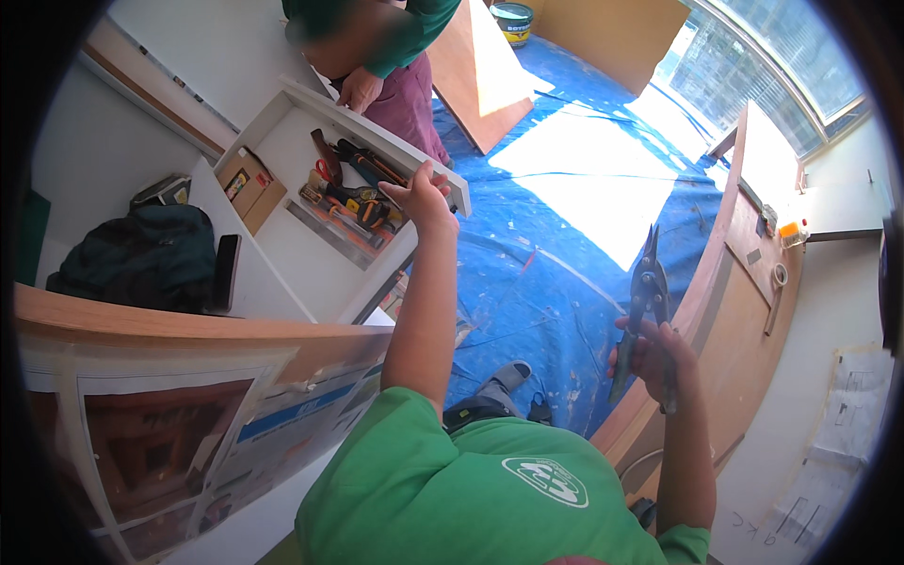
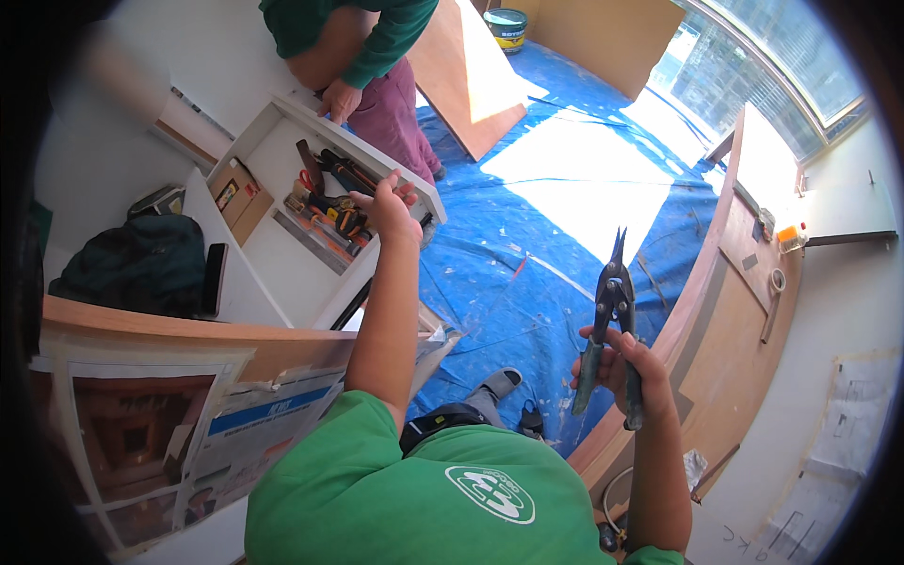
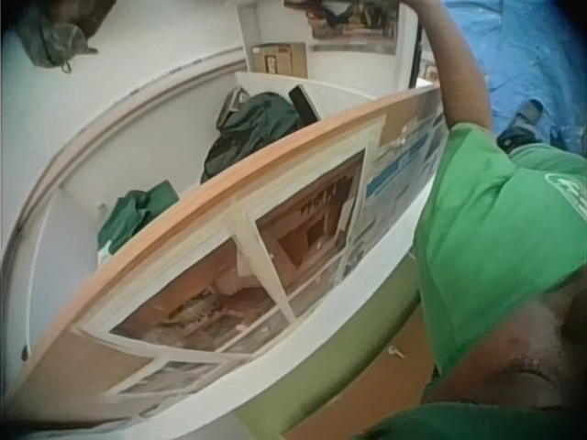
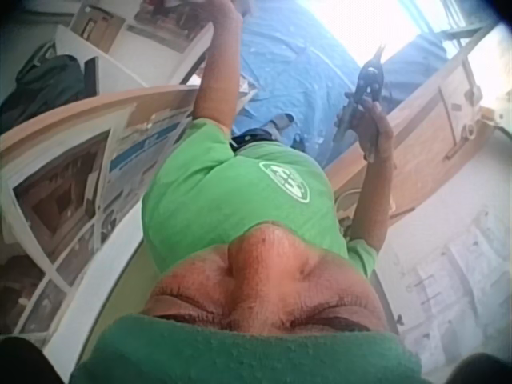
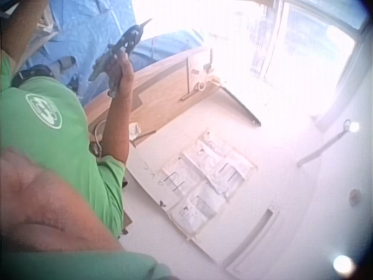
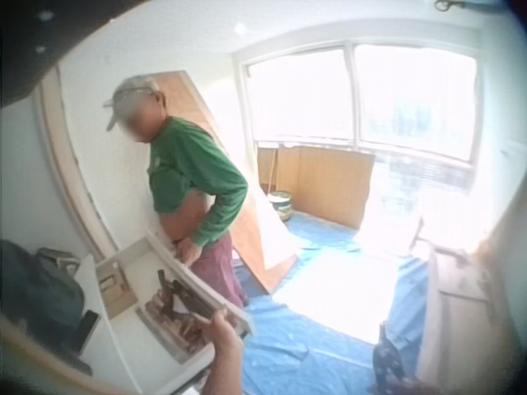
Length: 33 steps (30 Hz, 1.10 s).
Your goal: The person moves a fan, retrieves a toolbox, and uses tin snips to cut a metal strip on a workbench. Other workers are present in the background, handling materials and tools.
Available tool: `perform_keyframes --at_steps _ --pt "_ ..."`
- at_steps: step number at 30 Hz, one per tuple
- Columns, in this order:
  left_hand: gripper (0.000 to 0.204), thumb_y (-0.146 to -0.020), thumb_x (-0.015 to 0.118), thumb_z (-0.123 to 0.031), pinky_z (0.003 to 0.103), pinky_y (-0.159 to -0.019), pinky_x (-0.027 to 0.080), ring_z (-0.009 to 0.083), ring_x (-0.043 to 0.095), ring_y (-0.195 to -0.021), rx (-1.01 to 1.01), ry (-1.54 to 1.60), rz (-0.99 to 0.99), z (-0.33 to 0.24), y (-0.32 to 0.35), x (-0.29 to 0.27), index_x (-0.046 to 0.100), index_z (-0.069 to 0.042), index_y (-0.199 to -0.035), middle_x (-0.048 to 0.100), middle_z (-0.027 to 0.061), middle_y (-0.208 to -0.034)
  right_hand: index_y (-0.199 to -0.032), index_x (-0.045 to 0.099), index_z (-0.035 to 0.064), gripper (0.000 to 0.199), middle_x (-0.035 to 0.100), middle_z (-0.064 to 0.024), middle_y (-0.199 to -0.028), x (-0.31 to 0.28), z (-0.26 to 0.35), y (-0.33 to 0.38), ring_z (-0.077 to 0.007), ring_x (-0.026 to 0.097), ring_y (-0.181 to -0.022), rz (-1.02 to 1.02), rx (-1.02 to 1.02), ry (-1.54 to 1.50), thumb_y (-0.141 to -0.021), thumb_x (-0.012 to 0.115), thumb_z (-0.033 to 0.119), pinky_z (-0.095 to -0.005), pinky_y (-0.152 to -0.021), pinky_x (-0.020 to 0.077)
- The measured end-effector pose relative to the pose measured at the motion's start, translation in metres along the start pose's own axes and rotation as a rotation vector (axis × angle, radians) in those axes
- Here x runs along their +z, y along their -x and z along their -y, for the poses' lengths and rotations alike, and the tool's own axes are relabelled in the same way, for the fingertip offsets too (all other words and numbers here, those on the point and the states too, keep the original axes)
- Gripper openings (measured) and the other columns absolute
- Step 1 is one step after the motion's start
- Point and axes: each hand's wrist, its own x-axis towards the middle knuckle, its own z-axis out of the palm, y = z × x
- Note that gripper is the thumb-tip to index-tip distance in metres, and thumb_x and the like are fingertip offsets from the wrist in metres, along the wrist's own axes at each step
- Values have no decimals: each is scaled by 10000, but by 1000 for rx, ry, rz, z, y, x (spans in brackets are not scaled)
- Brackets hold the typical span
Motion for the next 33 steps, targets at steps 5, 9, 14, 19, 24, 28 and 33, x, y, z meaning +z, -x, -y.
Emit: perform_keyframes --at_steps 5,9,14,19,24,28,33 --pt "750 -981 542 -180 323 -746 525 194 646 -906 -40 7 224 44 21 2 144 -44 -1602 643 147 -1225 -1346 532 -47 799 697 -215 -952 -5 0 3 -336 692 -853 -55 -5 -2 -950 473 644 -454 -825 542" --pt "300 -1081 435 -271 342 -765 529 207 666 -908 -163 -60 492 98 67 -4 526 -45 -1256 691 134 -1138 -1393 510 -8 770 709 -200 -993 -12 0 3 -334 708 -894 -26 0 -29 -956 475 625 -458 -860 518" --pt "338 -1111 391 -322 342 -785 525 210 680 -801 -338 -130 795 144 142 -15 534 -78 -927 706 141 -917 -1397 504 -9 773 706 -206 -993 -21 -3 3 -332 706 -896 -30 2 -42 -953 477 624 -459 -861 520" --pt "314 -1087 484 -272 305 -666 522 143 638 -694 -485 -297 1006 154 194 -19 575 -56 -879 637 61 -766 -1403 495 -13 772 704 -212 -998 -24 -8 3 -336 703 -902 -38 15 -70 -954 479 614 -464 -864 521" --pt "264 -1063 517 -236 285 -627 513 120 616 -666 -406 -422 1119 151 214 -24 594 -33 -913 623 41 -749 -1374 512 -38 810 696 -205 -957 -24 -13 5 -337 690 -861 -81 15 -71 -947 471 649 -459 -830 533" --pt "251 -1056 526 -226 285 -641 517 118 615 -678 -403 -410 1124 149 215 -27 595 -30 -915 627 41 -770 -1370 512 -41 801 696 -205 -955 -26 -14 8 -340 689 -858 -90 18 -84 -952 468 641 -462 -831 532" --pt "212 -1047 543 -200 286 -664 521 119 619 -697 -398 -394 1103 154 216 -19 596 -30 -932 630 44 -789 -1363 511 -43 795 694 -203 -951 -36 -8 9 -345 689 -862 -107 28 -102 -958 459 639 -463 -830 527"
